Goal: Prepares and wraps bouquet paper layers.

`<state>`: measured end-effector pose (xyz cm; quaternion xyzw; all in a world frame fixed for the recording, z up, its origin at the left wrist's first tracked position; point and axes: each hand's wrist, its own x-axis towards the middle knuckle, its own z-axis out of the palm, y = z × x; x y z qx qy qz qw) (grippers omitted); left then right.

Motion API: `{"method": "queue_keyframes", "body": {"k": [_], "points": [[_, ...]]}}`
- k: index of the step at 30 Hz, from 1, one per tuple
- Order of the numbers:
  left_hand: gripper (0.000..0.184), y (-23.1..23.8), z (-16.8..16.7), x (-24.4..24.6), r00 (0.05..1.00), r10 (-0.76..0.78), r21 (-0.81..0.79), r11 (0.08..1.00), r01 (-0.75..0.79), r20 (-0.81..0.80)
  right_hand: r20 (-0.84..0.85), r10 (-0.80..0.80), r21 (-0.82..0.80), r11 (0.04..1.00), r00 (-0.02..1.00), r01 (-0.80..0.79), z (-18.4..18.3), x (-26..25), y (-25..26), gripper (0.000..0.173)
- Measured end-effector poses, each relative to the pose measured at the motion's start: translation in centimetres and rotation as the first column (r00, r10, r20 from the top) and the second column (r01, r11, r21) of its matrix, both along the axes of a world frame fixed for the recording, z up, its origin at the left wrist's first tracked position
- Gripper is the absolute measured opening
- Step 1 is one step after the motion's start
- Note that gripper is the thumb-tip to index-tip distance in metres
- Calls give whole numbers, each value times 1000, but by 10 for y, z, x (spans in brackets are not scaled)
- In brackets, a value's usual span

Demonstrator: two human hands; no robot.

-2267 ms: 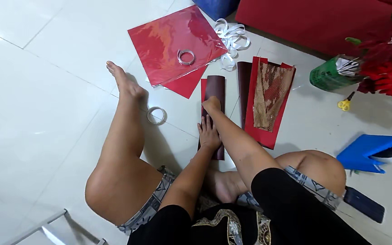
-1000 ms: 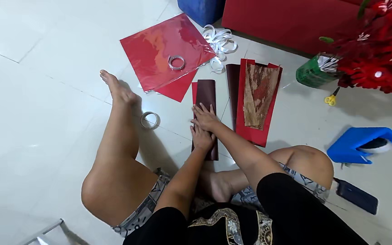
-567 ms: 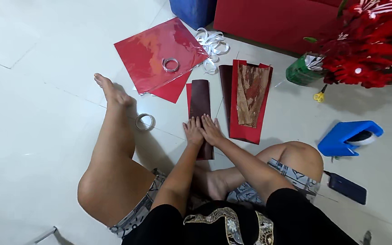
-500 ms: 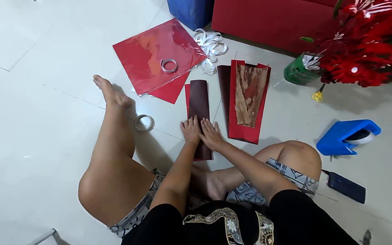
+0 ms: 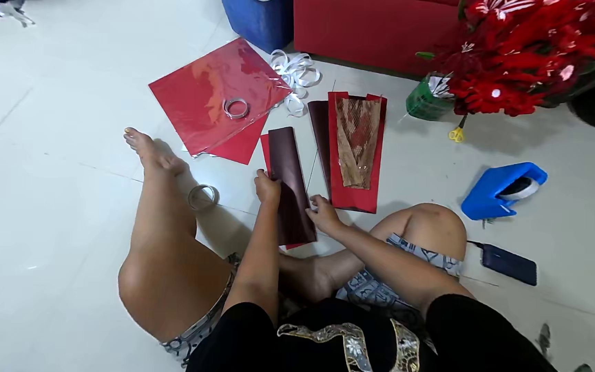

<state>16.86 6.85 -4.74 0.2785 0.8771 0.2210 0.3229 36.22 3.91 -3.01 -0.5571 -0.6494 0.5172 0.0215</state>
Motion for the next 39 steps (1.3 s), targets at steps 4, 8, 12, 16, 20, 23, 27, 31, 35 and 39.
{"method": "queue_keyframes", "body": {"k": [4, 8, 12, 16, 20, 23, 27, 31, 35, 39], "points": [[59, -1, 1, -4, 998, 34, -58, 998, -31, 52, 12, -177, -58, 982, 984, 177, -11, -22, 32, 58], [27, -2, 0, -13, 996, -7, -76, 997, 14, 87, 17, -237, -176, 956, 971, 236, -13, -35, 50, 57], [30, -1, 0, -12, 996, 10, -30, 1000, -7, 86, -16, -306, -281, 915, 952, 290, -19, -42, 57, 45], [44, -3, -4, -13, 994, 45, 0, 999, -46, 100, -66, -379, -293, 892, 923, 345, -22, -48, 58, 47], [40, -4, -11, -10, 992, 23, 4, 1000, -24, 125, -66, -344, -210, 922, 937, 324, -22, -57, 59, 50], [35, -4, -15, -7, 986, 72, 73, 994, -84, 150, -79, -273, -143, 955, 959, 260, -21, -57, 64, 37], [35, 1, -4, -4, 987, 107, 165, 978, -126, 119, -118, -213, -34, 977, 970, 210, 5, -29, 78, 41], [41, 15, 10, 30, 988, -156, 180, 972, 153, 4, -264, -223, 10, 972, 939, 233, 46, 43, 99, 44], [47, 14, 8, 112, 765, -621, 216, 734, 644, -171, -329, -337, 18, 932, 882, 362, 71, 131, 118, 51], [75, -2, -10, 180, 315, -913, 140, 287, 948, -259, -329, -622, -98, 771, 711, 629, 44, 212, 126, 49]]}}
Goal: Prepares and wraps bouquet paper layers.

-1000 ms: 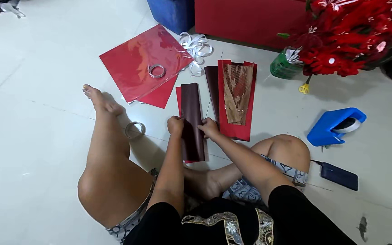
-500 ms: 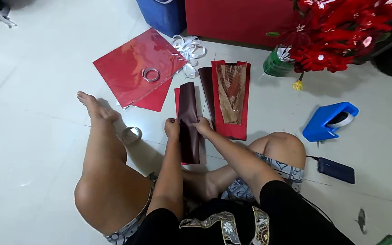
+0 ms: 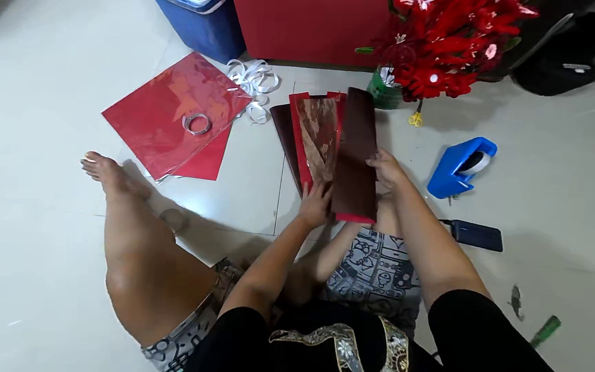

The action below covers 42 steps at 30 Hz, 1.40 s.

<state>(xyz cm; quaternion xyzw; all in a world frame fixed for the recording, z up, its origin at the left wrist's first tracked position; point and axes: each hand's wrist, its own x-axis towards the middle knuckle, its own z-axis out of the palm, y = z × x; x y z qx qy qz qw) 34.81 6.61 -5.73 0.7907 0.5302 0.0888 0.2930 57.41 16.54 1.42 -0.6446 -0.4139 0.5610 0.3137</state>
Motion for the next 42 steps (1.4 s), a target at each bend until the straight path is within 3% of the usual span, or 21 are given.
{"method": "queue_keyframes", "body": {"k": [3, 9, 14, 21, 24, 27, 31, 32, 34, 37, 40, 42], "points": [[65, 0, -8, 17, 977, -168, -72, 985, 159, -131, 142, -174, -142, 971, 975, 194, -19, 18, 14, 51], [47, 10, -3, 27, 953, -213, -204, 964, 170, -215, 355, -179, -250, 928, 918, 278, -38, 11, 31, 42], [72, 10, -4, 29, 952, -180, -203, 970, 131, -246, 428, -233, -265, 891, 873, 368, -41, 21, 31, 41], [61, 13, -5, 20, 953, -193, -167, 974, 156, -234, 508, -341, -161, 865, 791, 476, -23, 19, 26, 36], [68, 10, -8, 20, 944, -216, -124, 974, 190, -250, 508, -360, -157, 854, 783, 495, -26, 21, 26, 38], [72, 6, -2, 30, 966, -157, -17, 987, 157, -205, 501, -354, -137, 868, 790, 477, -32, 24, 28, 44], [64, 8, 7, 50, 987, 157, 182, 970, -162, 42, 493, -308, -110, 905, 814, 410, -37, 23, 31, 42], [60, 11, 6, 54, 984, 154, 211, 963, -170, 93, 478, -310, -101, 910, 822, 403, -39, 23, 32, 40], [60, 14, 8, 58, 997, 29, 157, 987, -40, 75, 459, -314, -95, 913, 831, 397, -40, 20, 33, 41], [69, 17, 6, 60, 990, -138, -3, 990, 138, -17, 443, -311, -109, 912, 841, 395, -44, 18, 30, 53], [66, 14, 5, 61, 975, -210, -126, 972, 200, -75, 445, -298, -151, 904, 844, 399, -50, 16, 26, 96], [67, 11, 0, 58, 965, -246, -122, 964, 235, -92, 455, -277, -181, 902, 846, 392, -50, 14, 23, 121]]}}
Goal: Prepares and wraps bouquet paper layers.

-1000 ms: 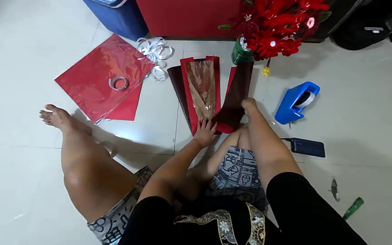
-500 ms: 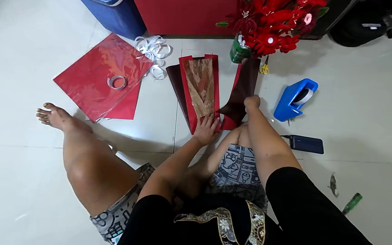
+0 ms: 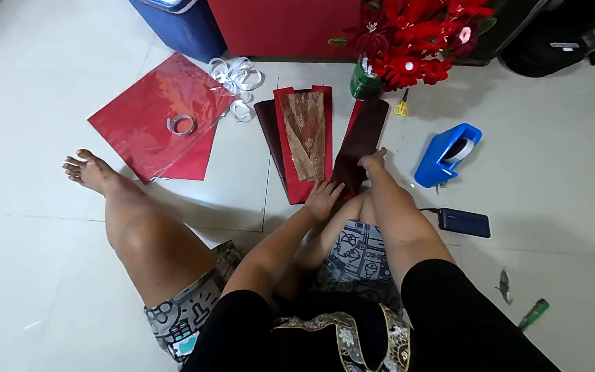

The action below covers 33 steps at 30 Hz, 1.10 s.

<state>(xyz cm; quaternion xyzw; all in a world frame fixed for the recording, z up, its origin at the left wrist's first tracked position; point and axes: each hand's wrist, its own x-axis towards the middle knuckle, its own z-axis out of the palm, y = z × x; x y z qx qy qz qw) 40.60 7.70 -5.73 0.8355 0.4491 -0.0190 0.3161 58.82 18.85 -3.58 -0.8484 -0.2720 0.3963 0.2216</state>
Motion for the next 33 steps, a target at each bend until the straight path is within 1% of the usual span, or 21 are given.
{"method": "queue_keyframes", "body": {"k": [1, 2, 4, 7, 11, 14, 16, 19, 22, 24, 26, 27, 29, 31, 33], "points": [[69, -1, -2, -2, 1000, -12, 8, 1000, 12, -10, 12, 12, -6, 1000, 1000, -12, 2, 0, -1, 124], [69, -1, -4, -4, 1000, -14, 15, 1000, 14, -26, 37, 33, -6, 999, 999, -32, 4, 0, -2, 123], [61, -3, -5, -6, 999, 3, 24, 1000, -2, -52, 110, 77, -41, 996, 991, -73, 14, -1, -4, 109], [53, -3, -7, -8, 998, 22, 29, 999, -20, -60, 164, 74, -37, 997, 984, -69, 20, -5, -5, 93], [53, 1, -3, -6, 993, -8, 4, 1000, 9, -117, 192, 101, -49, 994, 976, -93, 20, -6, -5, 89], [52, 3, -3, -8, 993, -3, 22, 1000, 6, -119, 195, 111, -60, 993, 975, -102, 23, -7, -6, 83], [52, 4, -2, -13, 997, 47, 42, 998, -44, -68, 168, 109, -45, 994, 980, -103, 23, -7, -7, 78], [55, 5, 4, -24, 984, 173, 34, 984, -175, 38, 166, 126, -64, 991, 978, -117, 23, -7, -9, 71], [52, 3, 1, -42, 937, 295, 85, 945, -315, 190, 188, 141, -91, 988, 972, -125, 26, -9, -9, 71], [49, 3, -9, -55, 891, 339, 112, 916, -386, 302, 199, 152, -105, 986, 968, -133, 26, -10, -8, 74], [46, 3, -18, -66, 838, 340, 152, 887, -437, 427, 185, 191, -90, 980, 964, -176, 23, -10, -8, 77], [45, 3, -20, -69, 820, 337, 159, 878, -451, 463, 160, 226, -81, 973, 961, -216, 20, -10, -9, 77], [45, 2, -21, -72, 803, 331, 174, 868, -465, 496, 96, 287, -37, 958, 953, -285, 11, -15, -10, 64], [44, 1, -25, -73, 809, 293, 219, 865, -451, 509, 66, 347, -12, 938, 936, -347, 8, -27, -11, 55], [44, -3, -25, -74, 843, 249, 246, 883, -399, 476, 47, 385, -7, 923, 922, -386, 7, -43, -9, 53]]}}
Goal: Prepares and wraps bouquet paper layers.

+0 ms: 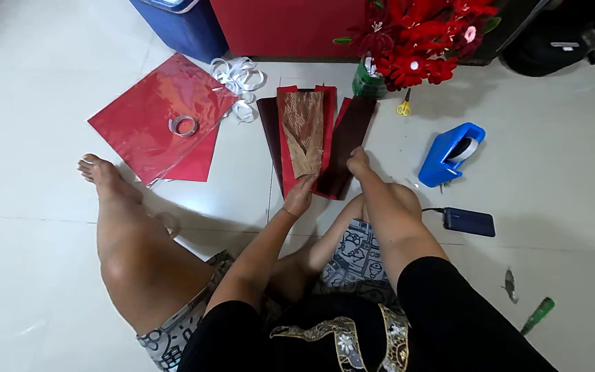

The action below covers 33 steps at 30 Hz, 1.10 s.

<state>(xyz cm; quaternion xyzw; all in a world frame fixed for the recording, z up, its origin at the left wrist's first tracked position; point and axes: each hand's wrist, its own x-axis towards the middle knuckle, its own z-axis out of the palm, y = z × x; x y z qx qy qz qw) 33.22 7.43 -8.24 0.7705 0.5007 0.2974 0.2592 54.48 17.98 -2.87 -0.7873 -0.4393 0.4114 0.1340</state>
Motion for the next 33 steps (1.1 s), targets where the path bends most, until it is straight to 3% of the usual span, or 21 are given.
{"method": "queue_keyframes", "body": {"k": [7, 15, 20, 26, 33], "points": [[45, -17, -11, 1, 986, -125, -14, 992, 124, -111, -37, 2, 64, 998, 999, 0, -15, -41, -1, 58], [41, -25, -20, -1, 999, 33, 170, 985, -39, 42, -96, 16, 9, 1000, 995, -15, -29, -50, -1, 80], [44, -25, -26, -8, 998, -61, 67, 996, 61, -4, -64, -18, -33, 999, 998, 16, -23, -56, -5, 71], [48, -29, -37, -10, 988, -142, 75, 986, 146, -58, -66, -19, -60, 998, 998, 15, -17, -56, -8, 59], [57, -31, -25, -12, 958, -250, -142, 963, 231, -138, -39, 34, -154, 987, 999, -40, -7, -55, -10, 41]]}}
